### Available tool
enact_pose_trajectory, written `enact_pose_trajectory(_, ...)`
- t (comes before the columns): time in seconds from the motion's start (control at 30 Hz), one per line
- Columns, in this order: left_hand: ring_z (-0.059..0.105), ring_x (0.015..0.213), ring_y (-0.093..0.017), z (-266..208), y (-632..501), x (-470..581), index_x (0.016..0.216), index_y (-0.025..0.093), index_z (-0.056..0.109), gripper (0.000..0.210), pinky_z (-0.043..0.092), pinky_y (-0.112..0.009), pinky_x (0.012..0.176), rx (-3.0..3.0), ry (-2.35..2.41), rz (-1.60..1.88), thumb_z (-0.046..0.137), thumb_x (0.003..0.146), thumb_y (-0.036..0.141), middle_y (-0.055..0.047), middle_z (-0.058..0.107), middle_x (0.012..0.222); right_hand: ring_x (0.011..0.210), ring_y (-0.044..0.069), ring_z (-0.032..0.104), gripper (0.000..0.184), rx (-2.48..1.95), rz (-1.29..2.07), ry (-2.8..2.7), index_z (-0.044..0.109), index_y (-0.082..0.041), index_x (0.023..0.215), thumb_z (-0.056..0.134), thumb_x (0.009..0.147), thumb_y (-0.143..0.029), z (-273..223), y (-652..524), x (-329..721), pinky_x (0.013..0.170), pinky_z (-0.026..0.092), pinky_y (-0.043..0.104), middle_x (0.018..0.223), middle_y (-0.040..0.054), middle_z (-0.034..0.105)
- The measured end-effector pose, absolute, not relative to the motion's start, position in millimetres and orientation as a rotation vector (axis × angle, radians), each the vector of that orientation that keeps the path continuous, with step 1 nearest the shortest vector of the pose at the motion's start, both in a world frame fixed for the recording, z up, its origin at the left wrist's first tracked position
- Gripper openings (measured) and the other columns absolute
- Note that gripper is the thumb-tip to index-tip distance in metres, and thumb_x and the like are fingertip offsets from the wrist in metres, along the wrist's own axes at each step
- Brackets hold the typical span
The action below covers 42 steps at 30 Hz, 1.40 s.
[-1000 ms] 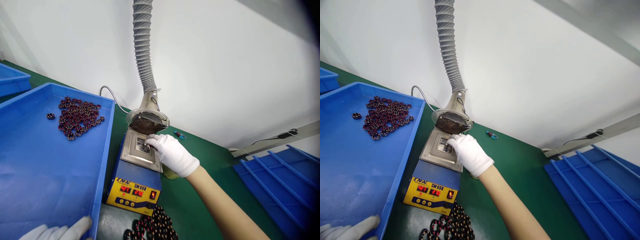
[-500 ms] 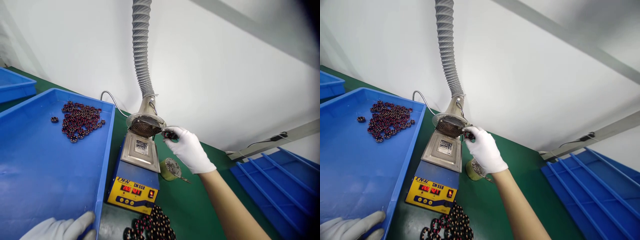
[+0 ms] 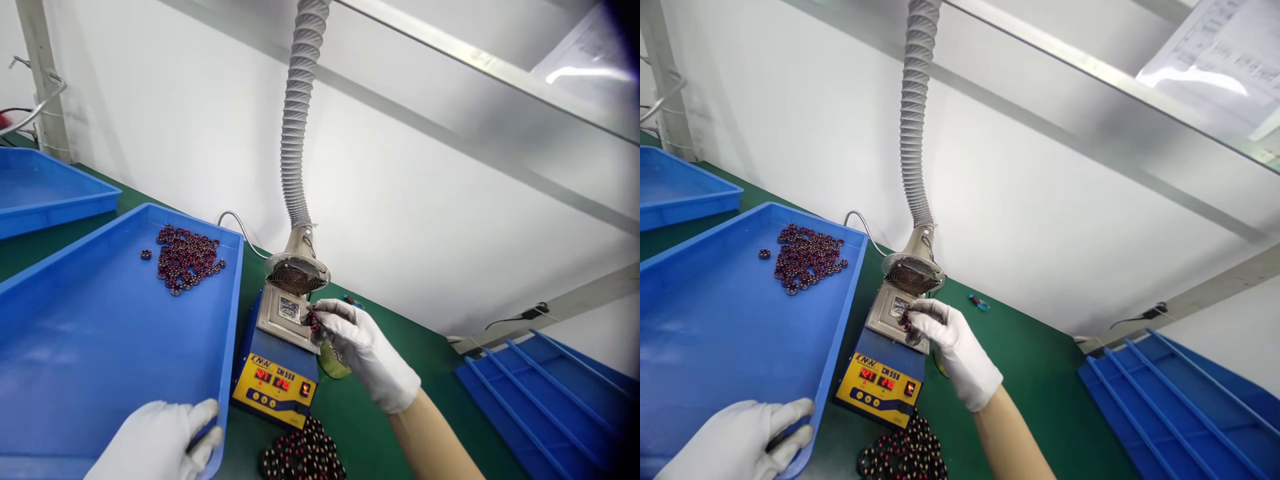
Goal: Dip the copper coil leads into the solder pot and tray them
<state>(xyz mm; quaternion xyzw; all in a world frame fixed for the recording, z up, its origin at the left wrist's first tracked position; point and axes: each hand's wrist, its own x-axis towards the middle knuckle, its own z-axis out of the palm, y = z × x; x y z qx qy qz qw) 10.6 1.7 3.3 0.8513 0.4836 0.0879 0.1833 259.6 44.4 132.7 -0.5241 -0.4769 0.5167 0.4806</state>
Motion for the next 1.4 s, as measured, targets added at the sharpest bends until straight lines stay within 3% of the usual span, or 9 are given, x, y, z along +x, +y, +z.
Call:
enact_pose_trajectory(0.17, 0.064, 0.065, -0.019, 26, -2, 5, 0.077, 0.029, 0.062, 0.018, 0.039, -0.026, 0.059, 2.329, 1.199, 0.383, 0.046, 0.084, 0.032, 0.005, 0.070, 0.071, 0.061, 0.011, 0.060, 0.041, -1.082, 1.433, -0.935, 0.060, -0.017, 0.082, 0.083, 0.050, -0.026, 104, 42, 218, 0.061, 0.048, 0.024, 0.071, -0.0011, 0.062)
enact_pose_trajectory(0.37, 0.054, 0.048, -0.011, 37, -6, -3, 0.071, 0.030, 0.070, 0.010, 0.026, -0.023, 0.044, 2.336, 0.932, 0.457, 0.064, 0.069, 0.023, 0.008, 0.069, 0.060, 0.067, 0.016, 0.063, 0.035, -1.347, 1.244, -1.579, 0.054, -0.022, 0.089, 0.065, 0.056, -0.019, 32, 63, 125, 0.065, 0.050, 0.030, 0.079, -0.0009, 0.062)
enact_pose_trajectory(0.5, 0.056, 0.049, -0.012, 40, -4, -4, 0.077, 0.030, 0.072, 0.011, 0.028, -0.021, 0.044, 2.353, 0.982, 0.434, 0.066, 0.068, 0.028, 0.006, 0.071, 0.063, 0.063, 0.023, 0.063, 0.019, -1.490, 1.046, -1.866, 0.059, -0.020, 0.052, 0.063, 0.046, -0.003, -6, 90, 81, 0.070, 0.049, 0.038, 0.053, -0.0004, 0.060)
enact_pose_trajectory(0.57, 0.057, 0.049, -0.011, 40, -4, -4, 0.078, 0.031, 0.072, 0.011, 0.030, -0.021, 0.044, 2.371, 0.988, 0.427, 0.065, 0.070, 0.030, 0.007, 0.072, 0.064, 0.069, 0.028, 0.065, 0.020, -1.536, 0.919, -1.913, 0.060, -0.019, 0.050, 0.060, 0.046, 0.001, -11, 106, 72, 0.075, 0.049, 0.043, 0.058, 0.0046, 0.064)
enact_pose_trajectory(0.67, 0.058, 0.049, -0.011, 38, -3, -5, 0.078, 0.032, 0.072, 0.010, 0.031, -0.020, 0.044, 2.402, 0.984, 0.432, 0.065, 0.071, 0.034, 0.007, 0.072, 0.063, 0.102, 0.033, 0.059, 0.030, -1.500, 0.722, -1.893, 0.068, -0.016, 0.079, 0.057, 0.055, -0.001, 3, 123, 75, 0.093, 0.041, 0.047, 0.102, 0.0155, 0.067)
enact_pose_trajectory(0.77, 0.060, 0.050, -0.012, 36, -4, -5, 0.076, 0.031, 0.071, 0.011, 0.031, -0.021, 0.044, 2.429, 0.985, 0.448, 0.063, 0.072, 0.038, 0.007, 0.071, 0.062, 0.116, 0.027, 0.051, 0.036, -1.399, 0.588, -1.844, 0.063, -0.016, 0.102, 0.056, 0.068, -0.009, 37, 113, 94, 0.102, 0.035, 0.044, 0.126, 0.0144, 0.055)
enact_pose_trajectory(0.9, 0.064, 0.058, -0.014, 34, -4, -8, 0.077, 0.030, 0.070, 0.018, 0.035, -0.023, 0.052, 2.455, 0.956, 0.433, 0.054, 0.081, 0.038, 0.005, 0.072, 0.065, 0.107, 0.018, 0.058, 0.027, -1.281, 0.516, -1.718, 0.061, -0.020, 0.105, 0.053, 0.078, -0.020, 90, 54, 138, 0.097, 0.043, 0.036, 0.114, 0.0061, 0.063)
enact_pose_trajectory(1.2, 0.060, 0.065, -0.021, 30, -16, 20, 0.092, 0.027, 0.060, 0.021, 0.035, -0.032, 0.059, 2.677, 0.972, 0.353, 0.042, 0.089, 0.037, 0.001, 0.067, 0.070, 0.082, 0.010, 0.067, 0.024, -0.829, 0.282, -0.891, 0.067, -0.027, 0.092, 0.060, 0.079, -0.008, 129, -79, 222, 0.079, 0.056, 0.025, 0.090, -0.0093, 0.072)
enact_pose_trajectory(1.4, 0.059, 0.081, -0.023, 5, -26, 95, 0.081, 0.019, 0.062, 0.009, 0.040, -0.033, 0.062, 2.936, 0.920, 0.212, 0.059, 0.075, 0.013, -0.008, 0.066, 0.088, 0.073, 0.017, 0.068, 0.011, -0.803, 0.372, -1.062, 0.069, -0.028, 0.088, 0.065, 0.079, -0.025, 126, -99, 244, 0.063, 0.057, 0.031, 0.081, -0.0029, 0.072)
